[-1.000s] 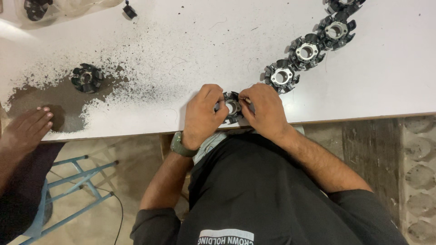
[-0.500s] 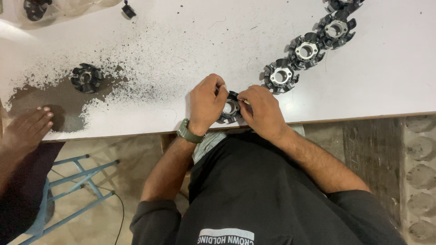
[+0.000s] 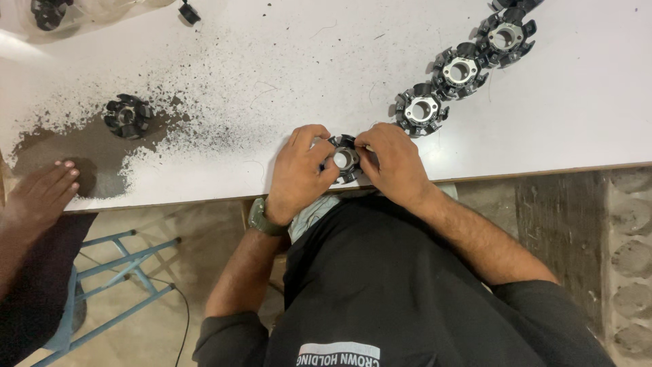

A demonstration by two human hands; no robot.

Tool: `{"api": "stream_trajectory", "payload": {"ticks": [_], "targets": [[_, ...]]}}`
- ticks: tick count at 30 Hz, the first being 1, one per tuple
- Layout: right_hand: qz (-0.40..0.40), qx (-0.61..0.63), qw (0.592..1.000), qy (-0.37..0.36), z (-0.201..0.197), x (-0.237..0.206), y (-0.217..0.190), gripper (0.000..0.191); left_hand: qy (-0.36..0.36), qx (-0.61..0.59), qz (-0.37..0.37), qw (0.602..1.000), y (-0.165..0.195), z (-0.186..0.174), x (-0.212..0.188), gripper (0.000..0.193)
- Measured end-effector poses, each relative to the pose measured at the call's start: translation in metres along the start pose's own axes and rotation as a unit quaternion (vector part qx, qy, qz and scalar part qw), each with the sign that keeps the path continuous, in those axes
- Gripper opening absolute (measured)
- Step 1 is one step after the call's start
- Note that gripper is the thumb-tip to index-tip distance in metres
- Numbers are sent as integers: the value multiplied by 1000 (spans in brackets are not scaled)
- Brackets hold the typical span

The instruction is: The person sits at a white workbench and assembles black plastic impeller-like parts by fitting each part onto a metal hub, using a small stick tool to press components into place, then sets the finished assembly aside and picks up the next part.

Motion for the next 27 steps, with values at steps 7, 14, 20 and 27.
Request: {"api": "stream_trajectory", "payload": {"ticks": [7, 14, 20, 27], "targets": [[-6, -4, 1000, -7, 1, 1, 2, 26, -13, -49, -87, 995, -5, 1, 0, 13], [-4, 1, 1000, -5, 0, 1, 1, 25, 2, -13, -29, 999, 1, -5, 2, 11], [-3, 4, 1000, -2, 0, 1, 1, 26, -24, 29, 38, 999, 7, -1, 4, 10], [-6, -16, 1000, -8, -1, -4, 6, 25, -17, -36, -81, 996, 1, 2, 4, 11]]}}
Point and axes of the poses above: each hand's wrist, its own x-axis towards the middle knuckle, its own z-axis out of the palm, y = z × x, the point moved 5 cm from there along x, towards the middle knuckle, and after that the axes turned 10 degrees about y, right-handed, at the moved point
